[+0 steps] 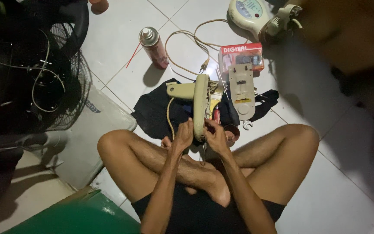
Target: Cleaning and inspecting an electronic component using a brush and screwdriver
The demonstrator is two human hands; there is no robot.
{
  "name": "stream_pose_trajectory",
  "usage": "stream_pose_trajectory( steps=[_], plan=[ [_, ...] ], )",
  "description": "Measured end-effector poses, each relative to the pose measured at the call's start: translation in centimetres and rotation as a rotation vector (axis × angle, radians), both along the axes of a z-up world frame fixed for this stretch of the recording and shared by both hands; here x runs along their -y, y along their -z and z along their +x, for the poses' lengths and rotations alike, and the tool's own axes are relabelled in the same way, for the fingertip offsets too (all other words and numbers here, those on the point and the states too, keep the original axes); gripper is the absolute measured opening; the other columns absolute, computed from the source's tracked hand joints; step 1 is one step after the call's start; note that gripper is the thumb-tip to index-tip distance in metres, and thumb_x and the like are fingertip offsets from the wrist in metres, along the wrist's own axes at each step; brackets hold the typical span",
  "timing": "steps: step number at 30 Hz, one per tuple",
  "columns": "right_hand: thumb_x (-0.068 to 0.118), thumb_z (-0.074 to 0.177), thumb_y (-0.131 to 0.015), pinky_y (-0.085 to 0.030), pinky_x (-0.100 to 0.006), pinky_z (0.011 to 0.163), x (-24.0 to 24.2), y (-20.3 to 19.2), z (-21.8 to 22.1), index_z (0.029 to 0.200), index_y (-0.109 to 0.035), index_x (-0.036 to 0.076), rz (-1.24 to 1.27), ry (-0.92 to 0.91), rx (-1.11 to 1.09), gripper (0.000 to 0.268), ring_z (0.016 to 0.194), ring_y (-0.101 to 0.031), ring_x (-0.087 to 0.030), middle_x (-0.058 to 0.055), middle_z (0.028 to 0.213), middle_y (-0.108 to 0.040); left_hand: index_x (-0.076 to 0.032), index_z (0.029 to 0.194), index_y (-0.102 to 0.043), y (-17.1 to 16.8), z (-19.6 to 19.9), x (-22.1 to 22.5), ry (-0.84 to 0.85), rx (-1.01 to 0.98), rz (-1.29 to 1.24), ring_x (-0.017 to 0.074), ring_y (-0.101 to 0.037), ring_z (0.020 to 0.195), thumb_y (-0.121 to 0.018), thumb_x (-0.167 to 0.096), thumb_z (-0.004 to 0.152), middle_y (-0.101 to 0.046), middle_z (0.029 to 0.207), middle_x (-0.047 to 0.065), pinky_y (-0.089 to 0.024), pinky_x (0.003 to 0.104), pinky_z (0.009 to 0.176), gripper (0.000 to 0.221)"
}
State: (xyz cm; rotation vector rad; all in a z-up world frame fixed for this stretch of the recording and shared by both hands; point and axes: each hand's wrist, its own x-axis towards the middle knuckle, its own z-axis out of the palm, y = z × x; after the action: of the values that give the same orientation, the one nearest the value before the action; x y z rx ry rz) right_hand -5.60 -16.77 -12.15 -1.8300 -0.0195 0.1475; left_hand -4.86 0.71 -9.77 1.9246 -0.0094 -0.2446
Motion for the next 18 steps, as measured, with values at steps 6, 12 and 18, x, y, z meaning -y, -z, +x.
stream_pose_trajectory(
  steps=[6, 12, 18],
  plan=[
    [0.003, 0.09, -0.063, -0.054, -0.048, 0.094, -0.2, 2.2, -0.3, 0.123, -0.07, -0.003, -0.001, 0.036, -0.043, 0.033, 0.105, -0.068, -0.039, -0.029, 0.107, -0.071, 0.005, 0.069, -0.054, 0.6, 0.0, -0.5, -0.013, -0.058, 0.015, 0.0326, -0.051, 0.067, -0.018, -0.035, 0.11, -0.054, 0.068, 0.031, -0.042, 0.05, 0.065, 0.067],
    [0.004, 0.09, -0.062, -0.055, -0.047, 0.092, -0.1, 0.8, -0.5, 0.124, -0.07, 0.002, -0.035, 0.024, -0.08, 0.035, 0.099, -0.07, -0.035, -0.025, 0.103, -0.073, 0.003, 0.075, -0.063, -1.7, -0.3, -0.5, -0.03, -0.039, 0.024, 0.0291, -0.055, 0.069, -0.025, -0.032, 0.112, -0.061, 0.069, 0.022, -0.048, 0.046, 0.069, 0.063],
    [0.003, 0.089, -0.059, -0.055, -0.046, 0.09, -0.4, 1.6, -0.9, 0.121, -0.071, 0.0, 0.008, 0.06, -0.068, 0.035, 0.095, -0.07, -0.035, -0.027, 0.099, -0.073, 0.004, 0.072, -0.065, -1.9, -0.9, -0.6, -0.176, -0.01, 0.149, 0.0324, -0.064, 0.066, -0.041, -0.029, 0.11, -0.065, 0.071, 0.03, -0.048, 0.044, 0.062, 0.055]
  ],
)
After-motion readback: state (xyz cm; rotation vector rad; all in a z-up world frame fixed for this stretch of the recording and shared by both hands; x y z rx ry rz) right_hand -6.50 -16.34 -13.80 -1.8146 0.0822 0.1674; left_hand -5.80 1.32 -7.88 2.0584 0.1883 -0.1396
